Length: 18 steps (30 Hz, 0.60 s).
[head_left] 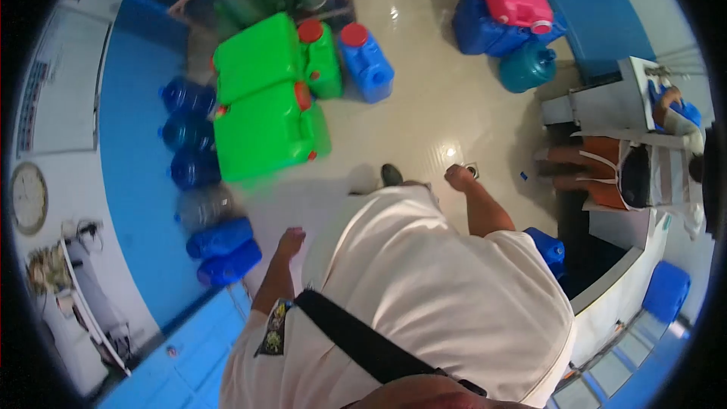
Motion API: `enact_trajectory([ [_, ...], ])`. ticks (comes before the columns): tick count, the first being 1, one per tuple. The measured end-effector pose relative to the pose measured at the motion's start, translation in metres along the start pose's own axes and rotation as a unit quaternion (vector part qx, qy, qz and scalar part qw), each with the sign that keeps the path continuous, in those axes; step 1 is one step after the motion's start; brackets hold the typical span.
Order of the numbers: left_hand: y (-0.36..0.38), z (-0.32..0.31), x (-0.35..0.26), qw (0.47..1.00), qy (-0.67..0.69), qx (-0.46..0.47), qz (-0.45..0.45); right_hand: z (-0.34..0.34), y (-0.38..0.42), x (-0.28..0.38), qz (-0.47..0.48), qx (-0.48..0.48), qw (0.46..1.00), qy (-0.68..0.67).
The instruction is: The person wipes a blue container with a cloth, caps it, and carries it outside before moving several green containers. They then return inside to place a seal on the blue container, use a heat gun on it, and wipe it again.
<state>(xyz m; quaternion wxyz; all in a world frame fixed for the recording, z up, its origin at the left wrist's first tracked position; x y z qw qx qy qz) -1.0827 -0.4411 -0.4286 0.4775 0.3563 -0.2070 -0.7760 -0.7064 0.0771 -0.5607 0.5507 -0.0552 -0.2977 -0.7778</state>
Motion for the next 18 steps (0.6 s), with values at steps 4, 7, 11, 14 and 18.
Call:
enact_trajectory([
  [4, 0.005, 0.003, -0.009, 0.977, 0.147, 0.056, 0.144, 0.059, 0.022, 0.051, -0.117, -0.054, 0.977, -0.168],
  [7, -0.006, -0.01, 0.013, 0.983, 0.166, 0.034, 0.077, 0.071, 0.028, 0.058, -0.095, -0.015, 0.986, -0.137],
  [11, 0.003, 0.005, -0.012, 0.978, 0.148, 0.072, 0.128, 0.068, 0.048, 0.066, -0.145, -0.029, 0.976, -0.158],
  [14, 0.005, 0.0, -0.003, 0.981, 0.166, 0.054, 0.09, 0.008, 0.051, 0.018, -0.093, 0.006, 0.993, -0.072],
  [18, -0.01, -0.013, 0.007, 0.994, 0.092, 0.03, 0.046, 0.043, 0.035, 0.046, 0.135, 0.156, 0.956, 0.209],
])
Point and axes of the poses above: each hand's wrist, its own y-axis away from the middle knuckle, its own z-axis out of the back of the hand, x = y × z, the point moved 1 cm from there along -y, towards the middle knuckle, and after that the axes turned 10 degrees about z, right-handed, at the moved point
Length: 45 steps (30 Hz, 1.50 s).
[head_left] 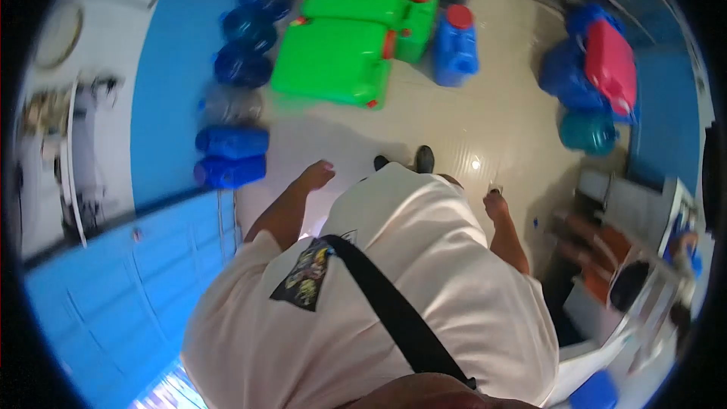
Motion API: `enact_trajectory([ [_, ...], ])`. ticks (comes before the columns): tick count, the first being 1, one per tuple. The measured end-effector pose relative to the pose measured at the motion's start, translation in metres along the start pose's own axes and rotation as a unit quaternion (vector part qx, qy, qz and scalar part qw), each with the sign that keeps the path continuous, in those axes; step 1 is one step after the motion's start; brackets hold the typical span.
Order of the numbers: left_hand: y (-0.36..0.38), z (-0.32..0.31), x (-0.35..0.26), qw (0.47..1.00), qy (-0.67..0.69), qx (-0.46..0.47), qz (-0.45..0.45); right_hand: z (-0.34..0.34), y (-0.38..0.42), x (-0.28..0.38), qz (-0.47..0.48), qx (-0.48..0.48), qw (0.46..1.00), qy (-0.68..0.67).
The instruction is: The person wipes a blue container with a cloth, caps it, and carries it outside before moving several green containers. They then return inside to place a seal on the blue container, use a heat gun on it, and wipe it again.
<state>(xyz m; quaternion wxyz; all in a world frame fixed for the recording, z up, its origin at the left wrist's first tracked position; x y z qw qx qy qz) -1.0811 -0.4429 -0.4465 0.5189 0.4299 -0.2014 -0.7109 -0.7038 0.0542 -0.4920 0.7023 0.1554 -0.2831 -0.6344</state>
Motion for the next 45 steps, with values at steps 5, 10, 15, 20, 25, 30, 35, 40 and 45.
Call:
enact_trajectory([
  [5, 0.014, 0.017, -0.034, 0.998, 0.022, -0.009, 0.05, -0.015, 0.009, -0.005, 0.041, -0.069, 0.996, 0.039],
  [10, 0.018, 0.0, -0.019, 0.997, 0.041, -0.027, 0.067, 0.039, 0.018, 0.017, -0.256, -0.133, 0.771, -0.568],
  [15, 0.04, -0.009, 0.0, 0.993, 0.062, -0.042, 0.092, 0.075, -0.009, 0.012, -0.242, -0.124, 0.739, -0.617],
  [20, 0.054, -0.019, 0.023, 0.985, 0.072, -0.031, 0.151, 0.109, -0.043, 0.019, -0.211, -0.085, 0.774, -0.591],
  [25, 0.06, -0.036, 0.052, 0.977, 0.118, -0.036, 0.175, 0.148, -0.07, 0.034, -0.187, -0.052, 0.803, -0.563],
  [30, 0.021, -0.093, 0.126, 0.948, 0.294, -0.044, 0.114, 0.169, -0.052, 0.03, -0.207, -0.055, 0.813, -0.542],
  [35, 0.087, -0.061, 0.087, 0.954, 0.204, -0.132, 0.179, 0.187, -0.076, 0.034, -0.08, -0.095, 0.908, -0.4],
  [40, 0.136, -0.087, 0.088, 0.899, 0.287, -0.203, 0.261, 0.182, -0.158, -0.021, 0.083, -0.054, 0.967, -0.234],
  [45, 0.185, -0.161, 0.058, 0.856, 0.303, -0.296, 0.296, 0.202, -0.27, -0.083, 0.316, -0.033, 0.948, -0.027],
])
Point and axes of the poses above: each hand's wrist, its own y-axis away from the middle knuckle, its own z-axis out of the back of the hand, x = y × z, the point moved 1 cm from there along -y, towards the middle knuckle, and after that the axes turned 10 degrees about z, right-handed, at the moved point
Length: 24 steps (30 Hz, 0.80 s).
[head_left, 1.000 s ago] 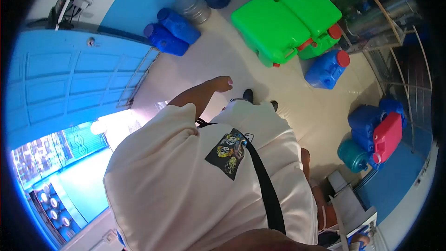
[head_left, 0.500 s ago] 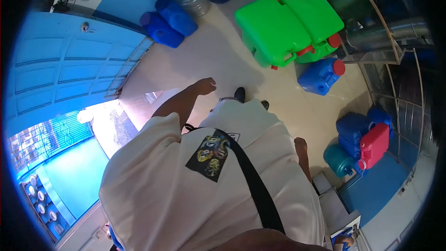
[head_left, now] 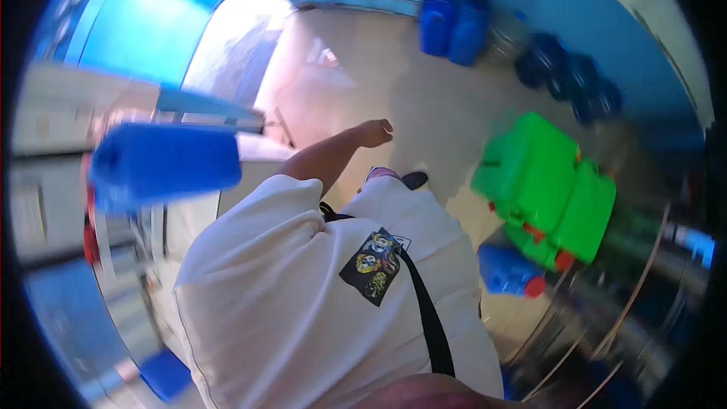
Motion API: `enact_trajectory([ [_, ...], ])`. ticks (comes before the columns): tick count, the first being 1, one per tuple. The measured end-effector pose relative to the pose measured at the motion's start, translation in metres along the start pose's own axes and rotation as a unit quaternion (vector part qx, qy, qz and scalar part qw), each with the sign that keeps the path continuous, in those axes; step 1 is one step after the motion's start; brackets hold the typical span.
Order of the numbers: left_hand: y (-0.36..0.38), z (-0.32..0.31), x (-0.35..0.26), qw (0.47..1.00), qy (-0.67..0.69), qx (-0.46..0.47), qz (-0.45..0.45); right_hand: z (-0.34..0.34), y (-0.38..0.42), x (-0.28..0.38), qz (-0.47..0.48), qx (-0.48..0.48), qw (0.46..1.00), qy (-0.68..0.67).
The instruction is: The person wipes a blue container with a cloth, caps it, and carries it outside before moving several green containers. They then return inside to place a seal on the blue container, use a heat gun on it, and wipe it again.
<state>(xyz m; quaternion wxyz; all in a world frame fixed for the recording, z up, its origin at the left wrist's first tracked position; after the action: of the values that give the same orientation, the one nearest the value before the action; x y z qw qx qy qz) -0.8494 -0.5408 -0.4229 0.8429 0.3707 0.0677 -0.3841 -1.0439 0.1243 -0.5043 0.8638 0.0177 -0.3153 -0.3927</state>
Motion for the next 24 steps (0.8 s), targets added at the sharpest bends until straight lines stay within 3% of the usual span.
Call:
enact_trajectory([
  [1, 0.001, -0.031, 0.034, 0.999, 0.021, -0.032, -0.029, 0.005, -0.018, -0.021, 0.052, 0.012, 0.998, 0.033],
  [2, 0.042, -0.008, 0.002, 0.997, 0.04, -0.06, 0.008, 0.009, -0.035, -0.046, 0.103, 0.022, 0.992, 0.064],
  [3, 0.106, 0.015, -0.026, 0.96, 0.214, -0.011, 0.181, 0.013, -0.051, -0.069, 0.155, 0.03, 0.983, 0.092],
  [4, 0.132, 0.007, -0.027, 0.948, 0.235, -0.037, 0.21, 0.027, -0.083, -0.095, 0.196, 0.048, 0.975, 0.094],
  [6, 0.177, -0.013, -0.024, 0.934, 0.27, -0.065, 0.225, 0.044, -0.162, -0.127, 0.218, 0.271, 0.925, -0.154],
  [7, 0.202, -0.021, -0.023, 0.922, 0.285, -0.086, 0.247, 0.052, -0.197, -0.109, 0.243, 0.291, 0.914, -0.146],
  [8, 0.226, -0.029, -0.021, 0.895, 0.346, -0.143, 0.243, 0.067, -0.228, -0.08, 0.022, 0.376, 0.89, -0.257],
  [9, 0.245, -0.04, -0.021, 0.863, 0.399, -0.202, 0.236, 0.063, -0.257, -0.085, -0.205, 0.434, 0.808, -0.342],
  [10, 0.264, -0.045, -0.016, 0.854, 0.416, -0.229, 0.215, 0.044, -0.283, -0.075, 0.052, 0.599, 0.786, -0.14],
  [11, 0.287, -0.042, -0.017, 0.838, 0.446, -0.25, 0.189, 0.067, -0.291, -0.065, 0.066, 0.612, 0.777, -0.13],
  [13, 0.351, 0.0, -0.032, 0.825, 0.44, -0.319, 0.155, 0.048, -0.306, 0.041, -0.081, 0.451, 0.87, -0.181],
  [15, 0.42, 0.059, -0.057, 0.803, 0.363, -0.43, 0.194, 0.029, -0.302, 0.1, -0.05, 0.421, 0.885, -0.194],
  [16, 0.452, 0.085, -0.064, 0.776, 0.36, -0.493, 0.155, 0.021, -0.302, 0.116, -0.03, 0.379, 0.899, -0.218],
  [19, 0.537, 0.148, -0.065, 0.716, 0.189, -0.653, 0.16, -0.009, -0.302, 0.158, 0.046, 0.429, 0.893, -0.129],
  [20, 0.563, 0.167, -0.064, 0.705, 0.075, -0.681, 0.184, -0.008, -0.291, 0.176, 0.061, 0.441, 0.887, -0.121],
  [22, 0.598, 0.207, -0.074, 0.679, -0.065, -0.695, 0.23, 0.0, -0.274, 0.21, 0.177, 0.448, 0.876, -0.035],
  [24, 0.633, 0.232, -0.068, 0.697, -0.119, -0.653, 0.271, -0.028, -0.293, 0.185, 0.224, 0.483, 0.846, 0.025],
])
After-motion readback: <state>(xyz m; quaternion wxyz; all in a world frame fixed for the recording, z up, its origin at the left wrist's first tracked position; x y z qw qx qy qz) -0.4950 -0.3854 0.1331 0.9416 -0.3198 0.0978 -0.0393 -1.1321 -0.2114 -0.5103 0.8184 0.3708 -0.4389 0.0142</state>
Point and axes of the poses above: each hand's wrist, its own y-axis away from the middle knuckle, its own z-axis out of the back of the hand, x = y × z, the point moved 1 cm from there along -y, towards the middle knuckle, and after that the axes turned 10 degrees about z, right-handed, at the moved point
